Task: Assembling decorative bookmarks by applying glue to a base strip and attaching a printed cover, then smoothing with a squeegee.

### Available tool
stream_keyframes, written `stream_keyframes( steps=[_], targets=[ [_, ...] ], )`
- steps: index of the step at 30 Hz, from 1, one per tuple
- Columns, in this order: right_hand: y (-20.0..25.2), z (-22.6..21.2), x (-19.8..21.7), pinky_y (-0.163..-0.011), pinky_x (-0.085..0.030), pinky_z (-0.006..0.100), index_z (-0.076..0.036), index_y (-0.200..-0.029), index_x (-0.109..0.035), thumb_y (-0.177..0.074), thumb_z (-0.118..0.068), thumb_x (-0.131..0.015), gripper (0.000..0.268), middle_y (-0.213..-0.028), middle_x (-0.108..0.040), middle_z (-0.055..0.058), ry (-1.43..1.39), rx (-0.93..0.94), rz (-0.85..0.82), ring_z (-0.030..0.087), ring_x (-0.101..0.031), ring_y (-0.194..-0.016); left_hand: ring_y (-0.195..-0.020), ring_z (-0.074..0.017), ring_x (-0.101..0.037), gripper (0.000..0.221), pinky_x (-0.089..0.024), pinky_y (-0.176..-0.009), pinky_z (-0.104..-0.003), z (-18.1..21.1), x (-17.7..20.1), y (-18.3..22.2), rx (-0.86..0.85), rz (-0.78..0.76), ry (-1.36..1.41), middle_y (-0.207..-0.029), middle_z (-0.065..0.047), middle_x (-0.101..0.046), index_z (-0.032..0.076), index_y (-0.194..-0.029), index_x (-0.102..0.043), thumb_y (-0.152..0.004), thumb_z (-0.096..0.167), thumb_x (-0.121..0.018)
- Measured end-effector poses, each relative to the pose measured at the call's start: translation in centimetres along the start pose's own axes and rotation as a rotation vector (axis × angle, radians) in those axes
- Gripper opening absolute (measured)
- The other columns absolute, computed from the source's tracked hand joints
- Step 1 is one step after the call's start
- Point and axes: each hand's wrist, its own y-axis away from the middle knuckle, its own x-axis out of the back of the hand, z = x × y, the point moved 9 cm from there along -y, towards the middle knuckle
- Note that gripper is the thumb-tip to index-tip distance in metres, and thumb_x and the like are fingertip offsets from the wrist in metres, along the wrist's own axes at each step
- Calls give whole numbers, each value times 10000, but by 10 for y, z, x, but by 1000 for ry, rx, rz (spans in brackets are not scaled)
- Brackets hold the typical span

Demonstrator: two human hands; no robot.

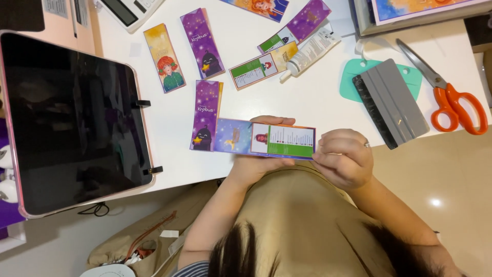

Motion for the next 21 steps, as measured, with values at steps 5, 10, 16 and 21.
stream_keyframes(
  steps=[5, 10, 16, 21],
  targets=[
    [-19, 5, 7, -813, -603, 435, -55, -847, -677, -750, -150, -950, 304, -933, -602, 108, -8, -87, 17, 284, -665, -901, -1187, -299, -680, 813, -614, -983, -402, -7, 11, 2, 9, -4, 65, -1298, -238, -657, -21, -1295, -496, -617, -65, -943],
    [-57, 12, -2, -920, -585, 427, 43, -1180, -665, -598, -417, -985, 808, -1164, -657, 193, -117, -380, -111, 337, -690, -1025, -1149, -325, -693, 814, -636, -926, -428, -6, 14, 2, -19, -5, 87, -1263, -270, -659, -36, -1266, -516, -582, -102, -953],
    [-59, 11, -10, -880, -588, 468, 133, -1223, -657, -689, -157, -943, 671, -1103, -706, 242, -191, -403, -202, 359, -729, -929, -1150, -345, -694, 776, -633, -923, -438, -3, 8, 3, -69, -16, 98, -1256, -285, -667, -32, -1238, -544, -582, -97, -954],
    [-45, 17, -8, -887, -543, 449, 66, -1223, -700, -706, -193, -949, 630, -1075, -732, 176, -110, -396, -227, 303, -725, -883, -1165, -300, -692, 724, -626, -935, -404, -4, 3, 5, -108, -42, 105, -1279, -265, -665, -12, -1244, -567, -626, -96, -937]
  ],
)
